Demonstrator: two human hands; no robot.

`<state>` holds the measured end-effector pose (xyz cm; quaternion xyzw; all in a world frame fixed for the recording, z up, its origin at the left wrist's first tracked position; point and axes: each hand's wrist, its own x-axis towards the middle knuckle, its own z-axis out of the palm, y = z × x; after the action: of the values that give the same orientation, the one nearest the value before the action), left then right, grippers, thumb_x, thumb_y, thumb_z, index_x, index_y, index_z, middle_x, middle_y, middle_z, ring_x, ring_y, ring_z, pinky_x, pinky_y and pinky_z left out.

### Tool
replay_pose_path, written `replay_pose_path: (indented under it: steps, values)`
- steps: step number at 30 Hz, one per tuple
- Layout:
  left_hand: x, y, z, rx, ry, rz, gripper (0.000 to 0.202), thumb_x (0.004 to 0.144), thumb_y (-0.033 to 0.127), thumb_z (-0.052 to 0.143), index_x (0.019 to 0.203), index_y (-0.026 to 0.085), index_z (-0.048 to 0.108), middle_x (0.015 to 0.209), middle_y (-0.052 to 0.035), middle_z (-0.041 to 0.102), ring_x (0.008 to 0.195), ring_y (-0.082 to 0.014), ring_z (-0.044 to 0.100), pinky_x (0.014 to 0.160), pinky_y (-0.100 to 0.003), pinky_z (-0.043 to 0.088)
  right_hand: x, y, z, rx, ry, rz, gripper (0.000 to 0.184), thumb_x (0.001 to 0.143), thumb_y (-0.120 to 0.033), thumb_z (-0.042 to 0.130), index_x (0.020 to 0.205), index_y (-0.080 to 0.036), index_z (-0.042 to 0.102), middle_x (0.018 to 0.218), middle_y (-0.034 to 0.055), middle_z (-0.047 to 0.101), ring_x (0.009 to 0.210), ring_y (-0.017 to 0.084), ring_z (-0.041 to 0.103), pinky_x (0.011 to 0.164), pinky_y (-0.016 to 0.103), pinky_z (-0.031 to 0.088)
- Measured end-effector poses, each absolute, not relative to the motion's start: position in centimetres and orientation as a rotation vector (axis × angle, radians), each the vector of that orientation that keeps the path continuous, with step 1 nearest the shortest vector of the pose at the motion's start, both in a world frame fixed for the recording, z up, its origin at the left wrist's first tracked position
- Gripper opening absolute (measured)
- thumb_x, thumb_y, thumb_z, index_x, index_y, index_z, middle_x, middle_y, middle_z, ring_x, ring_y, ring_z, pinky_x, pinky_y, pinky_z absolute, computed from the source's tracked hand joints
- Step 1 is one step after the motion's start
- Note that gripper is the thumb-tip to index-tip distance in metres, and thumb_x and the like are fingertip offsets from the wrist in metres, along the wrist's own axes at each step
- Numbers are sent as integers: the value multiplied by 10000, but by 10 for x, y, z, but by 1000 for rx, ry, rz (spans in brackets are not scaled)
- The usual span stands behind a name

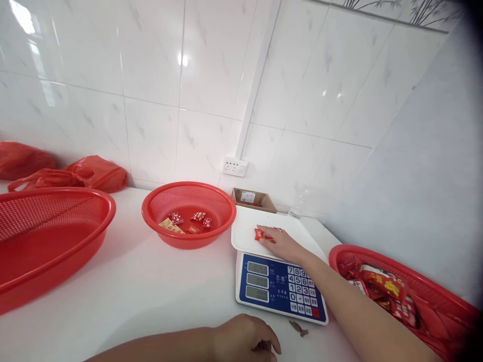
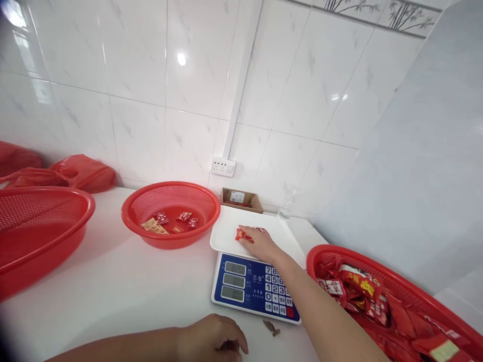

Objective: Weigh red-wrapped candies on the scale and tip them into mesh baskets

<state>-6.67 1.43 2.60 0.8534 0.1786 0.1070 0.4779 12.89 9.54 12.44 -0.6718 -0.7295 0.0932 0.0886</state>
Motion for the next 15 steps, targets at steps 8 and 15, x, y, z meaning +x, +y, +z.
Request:
replay_pose_path:
  steps: [8, 15]
  values:
    - [-70, 9, 35, 2102, 519, 222, 280, 783, 290, 542, 1030, 226, 660, 932, -44, 639, 762, -146, 580, 700, -217, 467, 219, 87, 154, -2177, -1706, 118, 427, 852, -310, 353, 1215, -186, 541, 1287, 52, 543, 1187, 196, 479, 1005, 310, 355]
    - [-71, 8, 38, 2090, 510, 233, 271, 819, 294, 495, 1040, 230, 638, 961, -38, 633, 808, -153, 586, 734, -235, 468, 299, 31, 144, -2458, -1584, 344, 225, 689, -217, 483, 791, -168, 678, 732, 59, 697, 635, 193, 638, 544, 281, 488]
